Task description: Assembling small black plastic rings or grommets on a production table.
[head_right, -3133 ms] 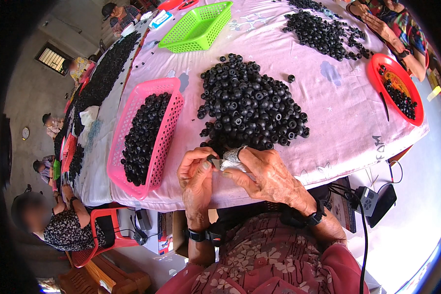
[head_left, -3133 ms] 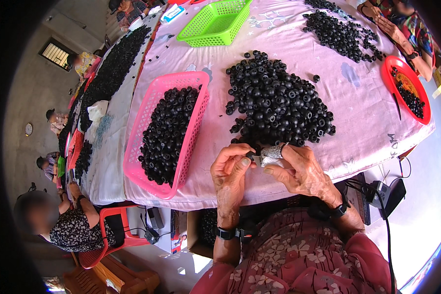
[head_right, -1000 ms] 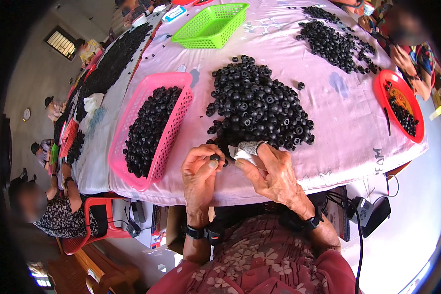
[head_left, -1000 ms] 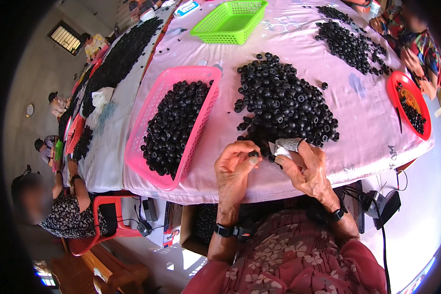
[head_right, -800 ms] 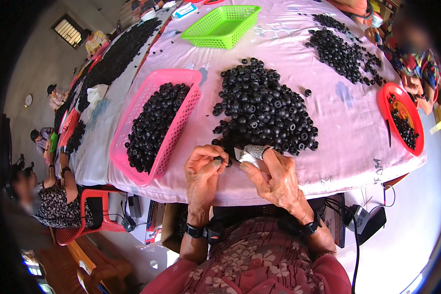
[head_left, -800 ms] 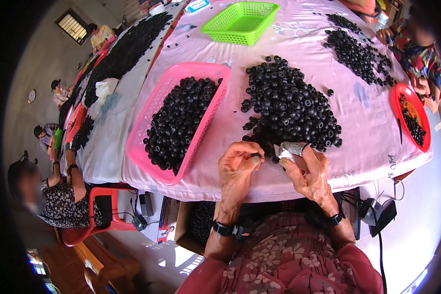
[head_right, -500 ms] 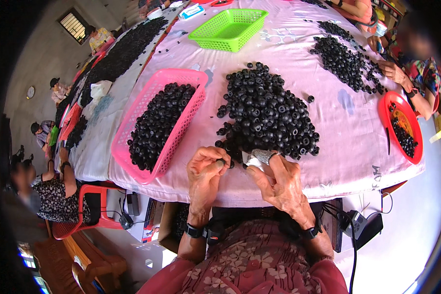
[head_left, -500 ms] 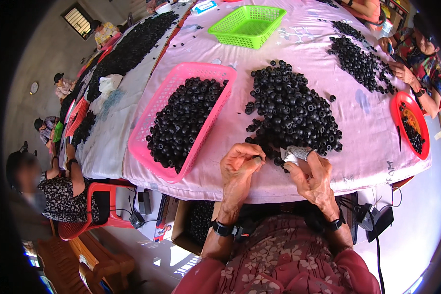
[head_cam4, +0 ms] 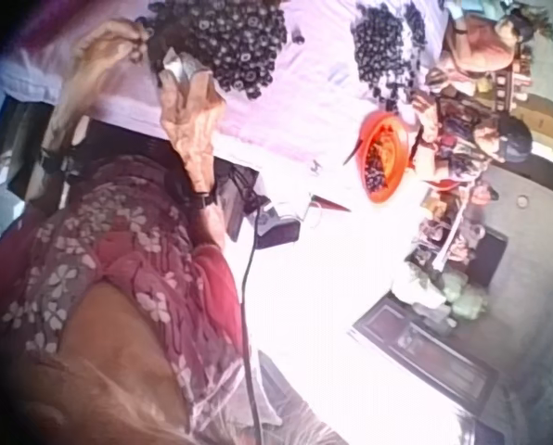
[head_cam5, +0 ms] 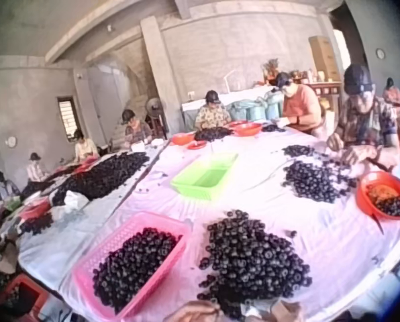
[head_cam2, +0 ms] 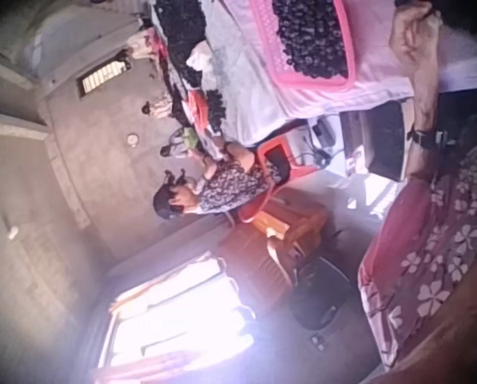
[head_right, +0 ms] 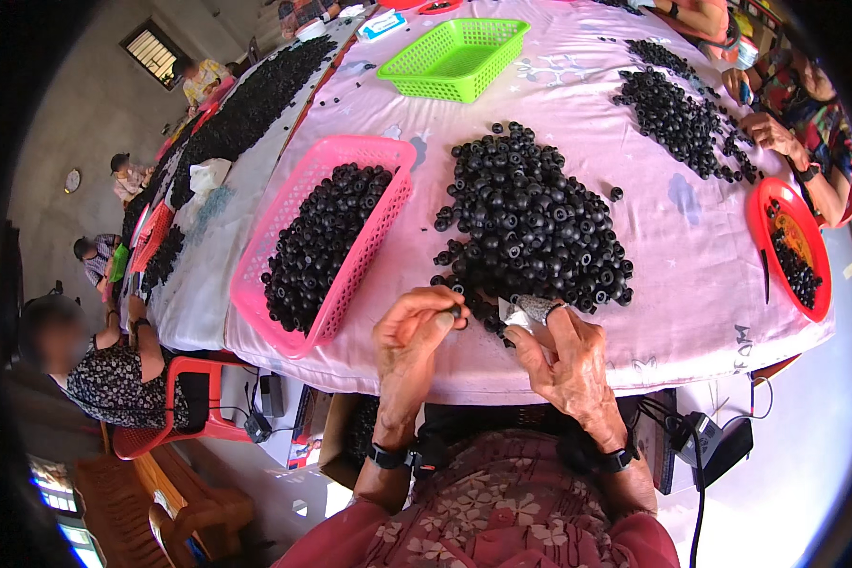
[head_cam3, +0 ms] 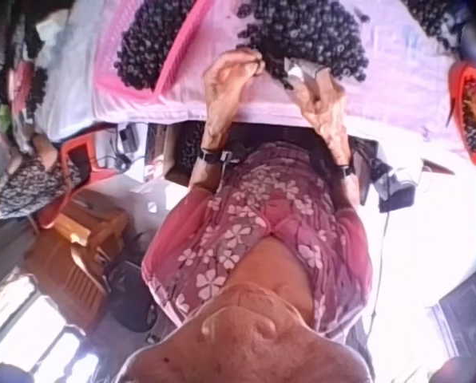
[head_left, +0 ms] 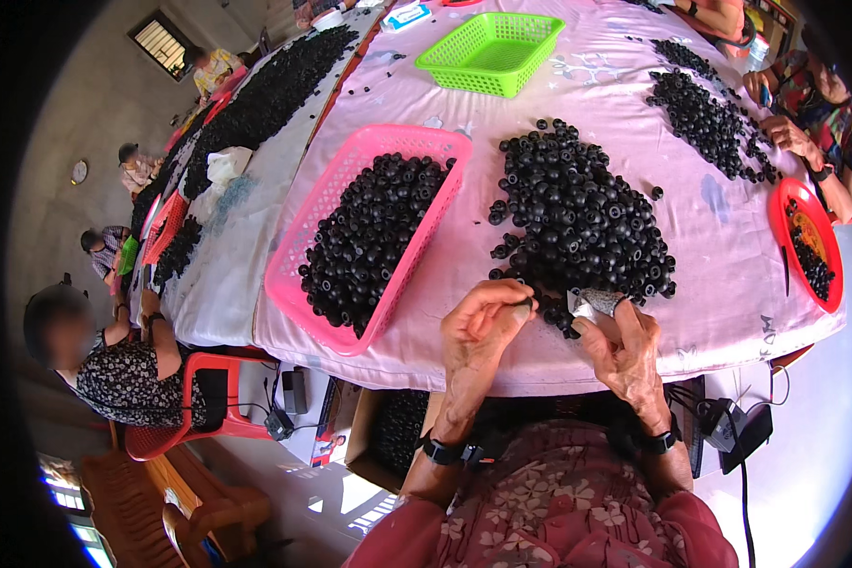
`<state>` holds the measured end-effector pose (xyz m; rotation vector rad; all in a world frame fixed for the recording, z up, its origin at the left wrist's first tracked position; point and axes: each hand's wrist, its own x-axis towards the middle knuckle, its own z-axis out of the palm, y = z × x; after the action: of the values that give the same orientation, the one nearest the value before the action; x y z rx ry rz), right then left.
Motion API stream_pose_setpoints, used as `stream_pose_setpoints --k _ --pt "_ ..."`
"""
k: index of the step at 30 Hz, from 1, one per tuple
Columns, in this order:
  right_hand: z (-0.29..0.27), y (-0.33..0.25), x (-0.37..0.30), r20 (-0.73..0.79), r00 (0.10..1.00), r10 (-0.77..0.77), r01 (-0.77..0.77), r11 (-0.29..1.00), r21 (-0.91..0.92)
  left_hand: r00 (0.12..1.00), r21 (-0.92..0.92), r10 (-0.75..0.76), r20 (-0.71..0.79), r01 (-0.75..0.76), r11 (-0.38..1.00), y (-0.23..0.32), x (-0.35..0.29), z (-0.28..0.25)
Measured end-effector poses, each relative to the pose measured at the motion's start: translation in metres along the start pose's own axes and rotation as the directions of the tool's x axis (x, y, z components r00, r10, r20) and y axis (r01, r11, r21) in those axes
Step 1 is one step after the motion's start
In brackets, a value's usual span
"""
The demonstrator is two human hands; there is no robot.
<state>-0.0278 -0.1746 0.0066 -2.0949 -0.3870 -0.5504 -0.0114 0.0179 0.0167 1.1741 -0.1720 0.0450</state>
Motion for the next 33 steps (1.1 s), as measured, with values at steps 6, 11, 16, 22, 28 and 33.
stream_pose_setpoints --k 6,11,16,22,28,33 --pt "-0.040 -0.013 0.007 -0.071 0.994 0.084 -0.093 0.987 -0.131 0.932 0.342 0.333 -0.144 -0.269 0.900 0.049 0.025 0.012" --pt "-0.004 -0.010 0.003 0.013 0.998 0.058 -0.058 0.998 0.014 0.562 0.953 0.807 -0.182 -0.101 0.285 0.083 0.021 -0.045" --pt "-0.007 -0.005 0.001 0.025 0.996 0.083 -0.084 0.996 0.012 0.875 0.798 0.481 -0.056 -0.251 0.548 0.048 0.003 -0.022" --pt "-0.005 -0.008 0.002 -0.003 0.998 0.056 -0.056 0.998 0.031 0.969 0.797 0.218 0.120 -0.225 0.560 0.016 0.005 -0.016" --pt "-0.005 -0.011 0.004 0.003 0.998 0.067 -0.067 0.997 0.030 0.949 0.823 0.227 0.219 -0.305 0.480 0.010 0.005 -0.023" --pt "-0.006 -0.010 0.003 0.032 0.996 0.085 -0.086 0.996 0.004 0.978 0.811 0.153 0.142 -0.204 0.549 0.010 0.004 -0.022"
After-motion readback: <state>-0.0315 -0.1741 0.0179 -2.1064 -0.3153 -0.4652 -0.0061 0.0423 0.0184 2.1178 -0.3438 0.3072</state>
